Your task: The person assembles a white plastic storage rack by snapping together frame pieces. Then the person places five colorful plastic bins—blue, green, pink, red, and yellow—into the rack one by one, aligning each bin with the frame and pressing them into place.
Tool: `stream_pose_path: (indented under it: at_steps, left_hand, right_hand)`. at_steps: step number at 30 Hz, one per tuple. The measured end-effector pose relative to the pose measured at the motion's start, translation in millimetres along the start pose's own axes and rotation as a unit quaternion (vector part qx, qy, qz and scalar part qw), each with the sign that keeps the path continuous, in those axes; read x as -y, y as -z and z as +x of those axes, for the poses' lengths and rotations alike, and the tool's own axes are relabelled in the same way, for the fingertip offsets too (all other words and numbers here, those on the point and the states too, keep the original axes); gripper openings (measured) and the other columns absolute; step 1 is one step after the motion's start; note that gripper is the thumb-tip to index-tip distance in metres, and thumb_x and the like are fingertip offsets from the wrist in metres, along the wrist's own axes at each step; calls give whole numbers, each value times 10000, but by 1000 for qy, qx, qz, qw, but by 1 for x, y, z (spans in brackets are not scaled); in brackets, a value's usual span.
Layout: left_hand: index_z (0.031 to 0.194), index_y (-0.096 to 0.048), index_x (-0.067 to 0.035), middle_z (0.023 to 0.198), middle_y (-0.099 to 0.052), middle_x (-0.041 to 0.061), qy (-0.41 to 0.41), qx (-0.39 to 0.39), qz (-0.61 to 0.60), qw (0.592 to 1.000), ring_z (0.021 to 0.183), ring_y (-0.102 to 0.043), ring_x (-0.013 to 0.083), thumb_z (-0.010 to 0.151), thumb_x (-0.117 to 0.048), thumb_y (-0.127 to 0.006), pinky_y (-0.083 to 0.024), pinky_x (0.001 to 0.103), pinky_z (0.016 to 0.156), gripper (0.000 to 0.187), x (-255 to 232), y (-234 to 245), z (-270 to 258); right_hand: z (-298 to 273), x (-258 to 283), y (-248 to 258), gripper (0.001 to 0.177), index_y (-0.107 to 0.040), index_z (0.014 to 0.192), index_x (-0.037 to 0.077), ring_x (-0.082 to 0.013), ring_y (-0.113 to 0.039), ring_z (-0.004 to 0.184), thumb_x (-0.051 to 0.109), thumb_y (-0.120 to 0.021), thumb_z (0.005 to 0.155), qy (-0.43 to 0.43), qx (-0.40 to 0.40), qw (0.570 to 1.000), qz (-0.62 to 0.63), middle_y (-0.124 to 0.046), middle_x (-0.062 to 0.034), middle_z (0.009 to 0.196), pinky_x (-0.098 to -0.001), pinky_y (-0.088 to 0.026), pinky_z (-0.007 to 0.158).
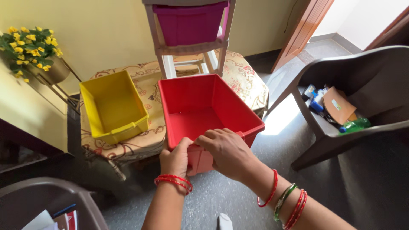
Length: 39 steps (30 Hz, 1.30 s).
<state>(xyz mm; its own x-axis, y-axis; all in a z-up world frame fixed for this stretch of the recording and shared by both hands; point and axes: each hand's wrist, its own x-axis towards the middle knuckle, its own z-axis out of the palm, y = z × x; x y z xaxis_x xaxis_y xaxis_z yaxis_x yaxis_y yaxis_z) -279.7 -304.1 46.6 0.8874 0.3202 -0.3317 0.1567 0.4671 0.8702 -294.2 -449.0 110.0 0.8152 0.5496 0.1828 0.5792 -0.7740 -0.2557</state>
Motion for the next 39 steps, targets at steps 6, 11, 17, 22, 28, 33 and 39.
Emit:
stream_pose_path:
  at_steps: [6, 11, 17, 22, 28, 33, 39]
  left_hand:
    - [1196, -656, -140, 963, -690, 47, 59, -40, 16, 997, 778, -671, 165, 716, -116, -691, -523, 338, 544, 482, 6, -40, 14]
    - [1170, -649, -134, 947, -672, 26, 55, -61, -4, 997, 757, -651, 132, 727, -115, -700, -489, 303, 515, 446, 14, -69, 24]
    - [1092, -636, -110, 875, -648, 29, 39, -72, -16, 997, 709, -622, 130, 739, -97, -706, -439, 279, 484, 360, 24, -90, 34]
    - [1052, -613, -105, 847, -651, 29, 35, -63, -16, 997, 694, -641, 122, 759, -84, -686, -468, 269, 488, 303, 27, -99, 43]
    - [1058, -627, -87, 829, -642, 43, 21, -36, -13, 999, 658, -585, 133, 776, -99, -685, -419, 267, 475, 289, 28, -100, 59]
    - [1091, -648, -136, 856, -660, 10, 46, -41, 2, 998, 709, -624, 109, 766, -123, -671, -488, 276, 549, 327, 26, -95, 73]
    - [1075, -642, -110, 860, -673, 28, 49, -21, -9, 999, 737, -650, 135, 753, -136, -695, -532, 303, 603, 327, 20, -90, 94]
  right_hand:
    - [13, -53, -1, 474, -681, 1092, 87, -302, -671, 984, -28, -778, 643, 48, -11, 999, -5, -705, -79, 1020, -434, -505, 868]
    - [26, -89, -1, 498, -674, 1094, 90, -279, -676, 1005, -11, -799, 623, 74, -18, 997, -18, -705, -71, 1029, -428, -509, 859]
    - [31, -118, 2, 495, -675, 1107, 102, -271, -675, 1002, -17, -794, 641, 92, -11, 995, -20, -706, -65, 1035, -424, -508, 841]
    - [38, -134, 0, 523, -678, 1144, 102, -271, -675, 1001, -4, -795, 646, 107, -22, 994, -20, -709, -68, 1042, -424, -508, 851]
    - [50, -143, -4, 471, -675, 1167, 110, -259, -674, 1005, 9, -780, 720, 99, 3, 995, -20, -705, -60, 1057, -416, -511, 850]
    - [63, -143, -9, 495, -669, 1167, 96, -273, -668, 988, 55, -800, 692, 105, 3, 994, -14, -698, -74, 1044, -432, -501, 847]
    - [81, -144, -13, 451, -665, 1179, 100, -266, -665, 973, 51, -752, 739, 119, -13, 992, -33, -688, -59, 1034, -422, -496, 821]
